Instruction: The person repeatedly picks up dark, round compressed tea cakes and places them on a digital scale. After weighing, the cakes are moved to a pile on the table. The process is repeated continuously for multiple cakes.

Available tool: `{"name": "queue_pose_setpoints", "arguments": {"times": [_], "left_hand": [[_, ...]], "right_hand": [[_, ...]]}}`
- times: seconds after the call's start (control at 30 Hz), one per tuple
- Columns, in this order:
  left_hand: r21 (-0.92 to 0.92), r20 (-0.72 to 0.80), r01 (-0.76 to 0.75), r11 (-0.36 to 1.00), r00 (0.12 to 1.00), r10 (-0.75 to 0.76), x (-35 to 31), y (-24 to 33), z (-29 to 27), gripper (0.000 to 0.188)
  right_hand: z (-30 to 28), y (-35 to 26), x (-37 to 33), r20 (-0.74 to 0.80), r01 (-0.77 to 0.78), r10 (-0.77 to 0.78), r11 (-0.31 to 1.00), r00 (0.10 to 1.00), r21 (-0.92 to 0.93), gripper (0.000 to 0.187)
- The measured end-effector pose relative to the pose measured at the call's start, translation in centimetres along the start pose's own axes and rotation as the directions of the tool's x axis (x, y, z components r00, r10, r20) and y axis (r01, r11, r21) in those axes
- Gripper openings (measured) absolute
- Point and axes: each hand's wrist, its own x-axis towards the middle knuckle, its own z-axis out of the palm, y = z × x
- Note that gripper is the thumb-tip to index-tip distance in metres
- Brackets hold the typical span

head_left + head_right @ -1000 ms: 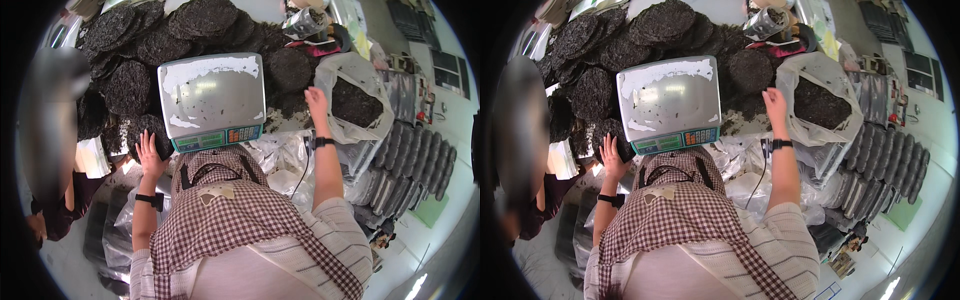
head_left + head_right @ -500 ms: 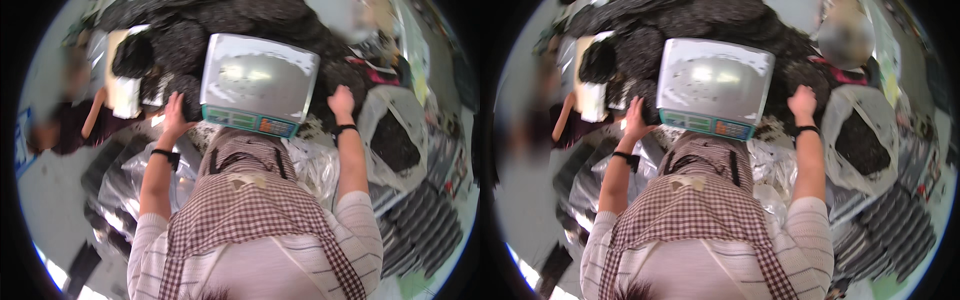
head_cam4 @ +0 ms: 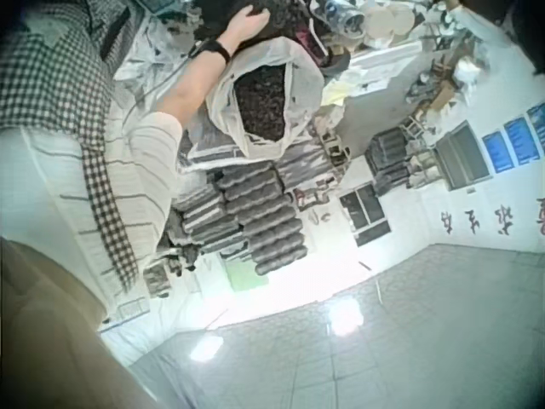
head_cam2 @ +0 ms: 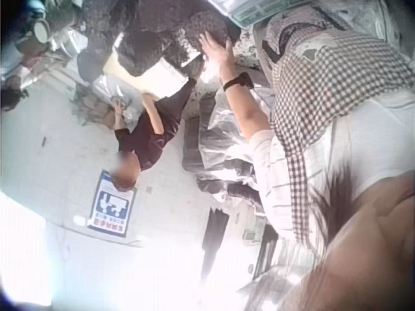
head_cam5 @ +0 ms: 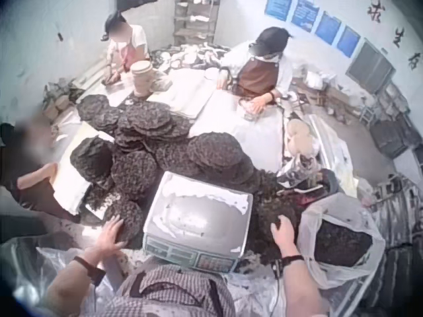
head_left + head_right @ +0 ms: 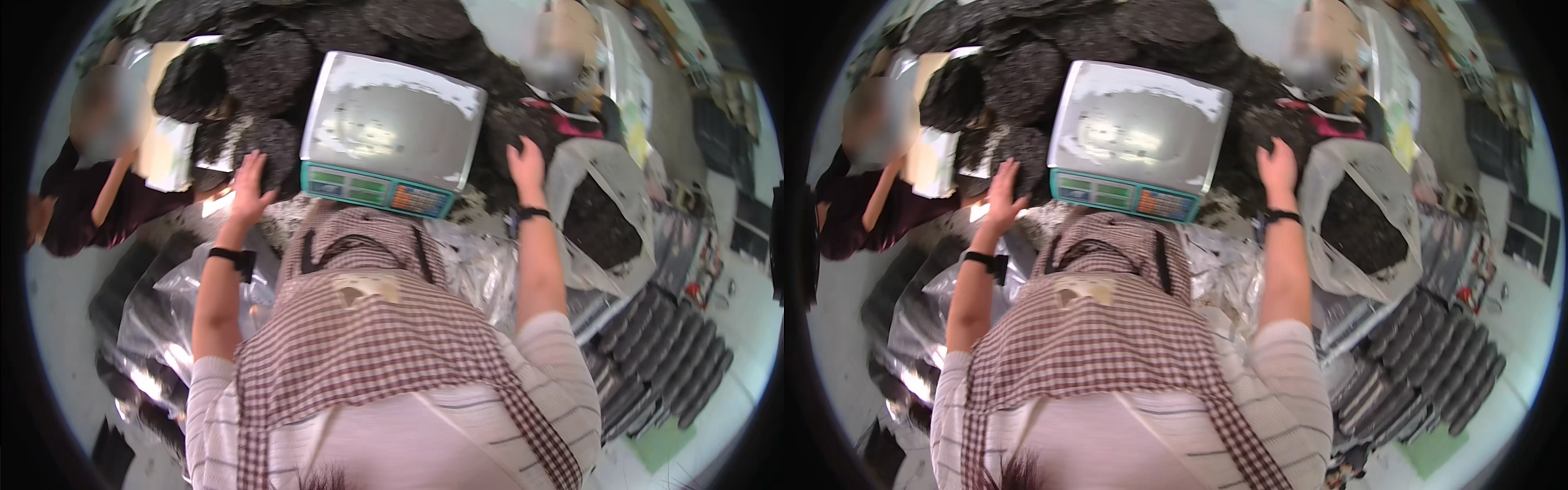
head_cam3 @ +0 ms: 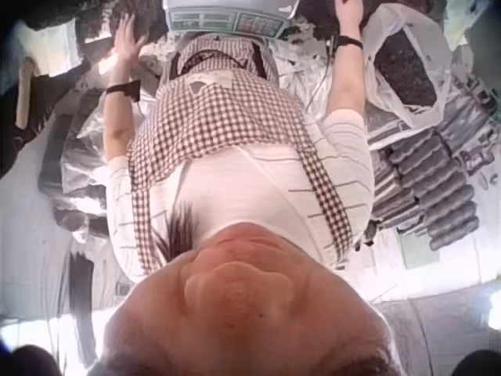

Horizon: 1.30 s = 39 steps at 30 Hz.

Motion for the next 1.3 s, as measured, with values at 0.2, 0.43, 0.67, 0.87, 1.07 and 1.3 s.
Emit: {"name": "queue_pose_setpoints", "arguments": {"times": [0.2, 0.43, 0.67, 0.87, 1.07, 1.3], "left_hand": [[-0.118, -0.335, 0.146, 0.982, 0.925, -0.178, -0.9, 0.9, -5.9, 0.048], [-0.988, -0.127, -0.146, 0.048, 0.605, -0.786, -3.2, 1.1, -11.1, 0.034], [-0.973, 0.089, -0.078, -0.218, 0.741, -0.665, -1.2, 7.8, -9.5, 0.038], [-0.754, 0.52, 0.252, -0.606, 0.793, -0.317, 2.6, 9.2, -7.7, 0.04], [-0.174, 0.685, 0.33, -0.928, 0.718, 0.127, 6.5, 8.9, -3.0, 0.029], [-0.004, 0.64, 0.744, -0.668, 0.515, 0.57, 9.3, 21.6, -2.4, 0.033]], "right_hand": [[6.5, -2.7, -0.4, 0.096, 0.007, 0.058, 0.823, 0.994, -0.568, 0.076], [4.4, -3.0, 2.1, 0.199, -0.193, 0.285, 0.903, 0.938, -0.383, 0.031], [-5.1, 5.1, 4.3, -0.274, -0.285, 0.246, 0.952, 0.93, -0.112, 0.042], [-15.5, -1.0, -1.7, 0.304, -0.277, 0.602, -0.14, 0.739, 0.951, 0.041], [-12.9, -17.1, -5.4, 0.359, -0.376, -0.127, -0.462, 0.925, 0.803, 0.053], [-7.2, -25.2, -4.4, 0.45, -0.465, -0.13, -0.36, 0.883, 0.809, 0.041]]}}
